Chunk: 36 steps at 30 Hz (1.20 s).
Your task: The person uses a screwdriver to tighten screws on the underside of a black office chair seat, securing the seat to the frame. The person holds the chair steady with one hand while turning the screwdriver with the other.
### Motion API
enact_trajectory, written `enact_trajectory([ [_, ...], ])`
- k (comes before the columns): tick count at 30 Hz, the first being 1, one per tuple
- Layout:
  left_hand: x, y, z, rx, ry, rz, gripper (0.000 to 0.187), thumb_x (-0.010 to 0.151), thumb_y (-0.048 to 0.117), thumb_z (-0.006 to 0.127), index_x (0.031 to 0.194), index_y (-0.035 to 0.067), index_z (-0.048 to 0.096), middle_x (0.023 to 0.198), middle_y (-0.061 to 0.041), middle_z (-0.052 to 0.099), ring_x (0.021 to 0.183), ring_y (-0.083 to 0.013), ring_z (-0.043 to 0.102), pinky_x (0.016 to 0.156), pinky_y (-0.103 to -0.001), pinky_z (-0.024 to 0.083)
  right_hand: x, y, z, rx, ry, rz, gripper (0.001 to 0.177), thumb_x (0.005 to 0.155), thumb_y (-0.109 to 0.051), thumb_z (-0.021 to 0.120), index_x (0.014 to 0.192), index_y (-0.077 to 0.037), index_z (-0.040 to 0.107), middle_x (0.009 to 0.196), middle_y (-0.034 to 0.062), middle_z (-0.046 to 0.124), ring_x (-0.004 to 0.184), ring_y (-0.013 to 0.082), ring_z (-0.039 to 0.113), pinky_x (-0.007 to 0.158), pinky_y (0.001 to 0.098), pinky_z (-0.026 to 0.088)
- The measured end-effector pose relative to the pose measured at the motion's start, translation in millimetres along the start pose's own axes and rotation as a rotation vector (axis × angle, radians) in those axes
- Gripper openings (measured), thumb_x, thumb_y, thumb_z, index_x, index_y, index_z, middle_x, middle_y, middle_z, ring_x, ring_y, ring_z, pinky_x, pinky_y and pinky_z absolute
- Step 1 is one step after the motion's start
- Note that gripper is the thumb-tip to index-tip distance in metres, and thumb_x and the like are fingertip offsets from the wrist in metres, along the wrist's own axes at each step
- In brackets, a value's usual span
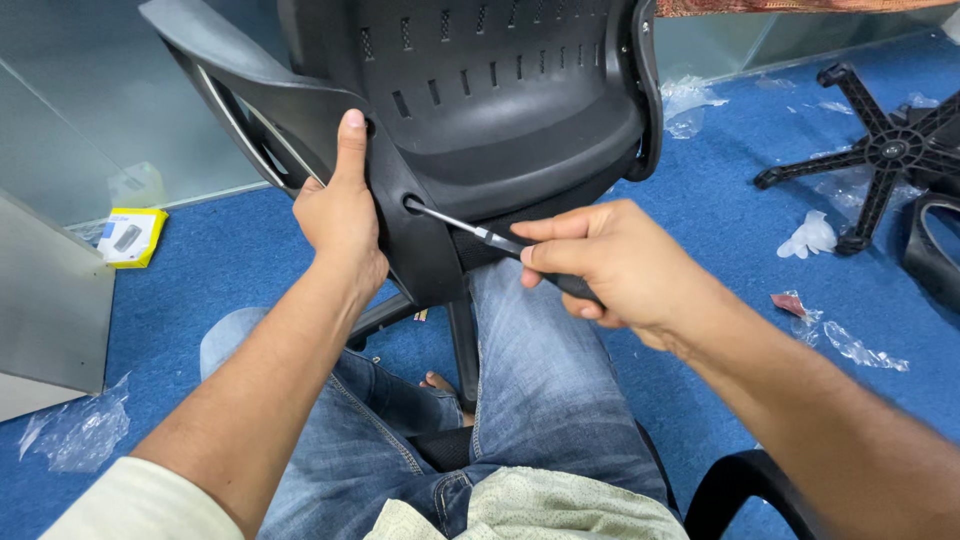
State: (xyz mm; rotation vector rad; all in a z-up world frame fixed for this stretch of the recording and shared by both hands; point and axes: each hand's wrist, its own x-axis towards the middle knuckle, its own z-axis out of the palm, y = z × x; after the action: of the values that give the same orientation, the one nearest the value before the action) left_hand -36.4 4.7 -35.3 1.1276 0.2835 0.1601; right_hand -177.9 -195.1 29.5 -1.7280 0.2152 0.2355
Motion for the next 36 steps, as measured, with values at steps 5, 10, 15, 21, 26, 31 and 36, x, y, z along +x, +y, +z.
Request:
enact_trajectory([
  [5, -3, -4, 2, -0.029, -0.006, -0.002, 0.058, 0.075, 0.047, 0.083, 0.102, -0.001, 0.064, 0.1, -0.011, 0.074, 0.088, -0.0183, 0.074, 0.079, -0.035, 0.064, -2, -27, -3, -0.943, 0.17, -0.585, 0.036, 0.079, -0.018, 0.073, 0.113, -0.007, 0.078, 0.091, 0.0153, 0.079, 0.074, 0.0213, 0.072, 0.073, 0.0333, 0.056],
  [10, 1, -2, -1, -0.07, -0.049, -0.009, 0.055, 0.075, 0.043, 0.084, 0.102, 0.0, 0.065, 0.102, -0.01, 0.075, 0.089, -0.018, 0.074, 0.08, -0.033, 0.063, -9, -18, 5, -0.889, 0.246, -0.548, 0.036, 0.079, -0.016, 0.07, 0.113, -0.009, 0.078, 0.09, 0.0147, 0.079, 0.068, 0.0211, 0.072, 0.069, 0.0348, 0.056],
  [15, 2, 0, -3, -0.099, -0.074, -0.037, 0.055, 0.075, 0.043, 0.085, 0.099, -0.001, 0.063, 0.099, -0.013, 0.074, 0.086, -0.0213, 0.075, 0.077, -0.038, 0.065, -18, 21, 6, 0.478, -0.176, -0.204, 0.051, 0.081, -0.004, 0.067, 0.13, 0.009, 0.07, 0.088, 0.014, 0.076, 0.055, 0.0117, 0.062, 0.042, 0.0238, 0.048],
  [21, -4, -2, 0, -0.073, -0.054, -0.04, 0.058, 0.073, 0.045, 0.086, 0.1, -0.001, 0.062, 0.099, -0.013, 0.073, 0.086, -0.022, 0.074, 0.077, -0.041, 0.066, -24, 42, 13, 0.884, -0.038, 0.129, 0.049, 0.091, -0.006, 0.06, 0.135, 0.015, 0.054, 0.109, 0.0219, 0.068, 0.071, 0.0136, 0.059, 0.04, 0.0178, 0.042],
  [26, -7, 0, 1, -0.089, -0.059, -0.041, 0.058, 0.074, 0.044, 0.085, 0.104, -0.001, 0.063, 0.104, -0.013, 0.073, 0.091, -0.022, 0.074, 0.079, -0.041, 0.066, -17, 38, -4, 0.925, -0.173, 0.285, 0.046, 0.091, -0.009, 0.06, 0.133, 0.007, 0.051, 0.109, 0.0213, 0.068, 0.054, 0.0046, 0.049, 0.03, 0.0114, 0.032],
  [31, -10, 0, 3, -0.083, -0.048, -0.021, 0.059, 0.075, 0.044, 0.084, 0.109, -0.001, 0.065, 0.109, -0.012, 0.074, 0.096, -0.0214, 0.074, 0.082, -0.039, 0.065, -14, 34, -8, 0.759, -0.165, 0.305, 0.053, 0.091, -0.011, 0.062, 0.143, -0.006, 0.054, 0.097, 0.0111, 0.063, 0.047, 0.0021, 0.042, 0.028, 0.0126, 0.028],
  [36, -11, -2, 4, -0.066, -0.03, -0.026, 0.061, 0.075, 0.045, 0.083, 0.11, 0.0, 0.063, 0.108, -0.011, 0.074, 0.096, -0.0214, 0.075, 0.081, -0.039, 0.066, -14, 25, -3, 0.206, -0.042, 0.091, 0.053, 0.093, -0.01, 0.068, 0.147, -0.011, 0.064, 0.096, 0.0105, 0.07, 0.051, 0.008, 0.043, 0.035, 0.0217, 0.028],
])
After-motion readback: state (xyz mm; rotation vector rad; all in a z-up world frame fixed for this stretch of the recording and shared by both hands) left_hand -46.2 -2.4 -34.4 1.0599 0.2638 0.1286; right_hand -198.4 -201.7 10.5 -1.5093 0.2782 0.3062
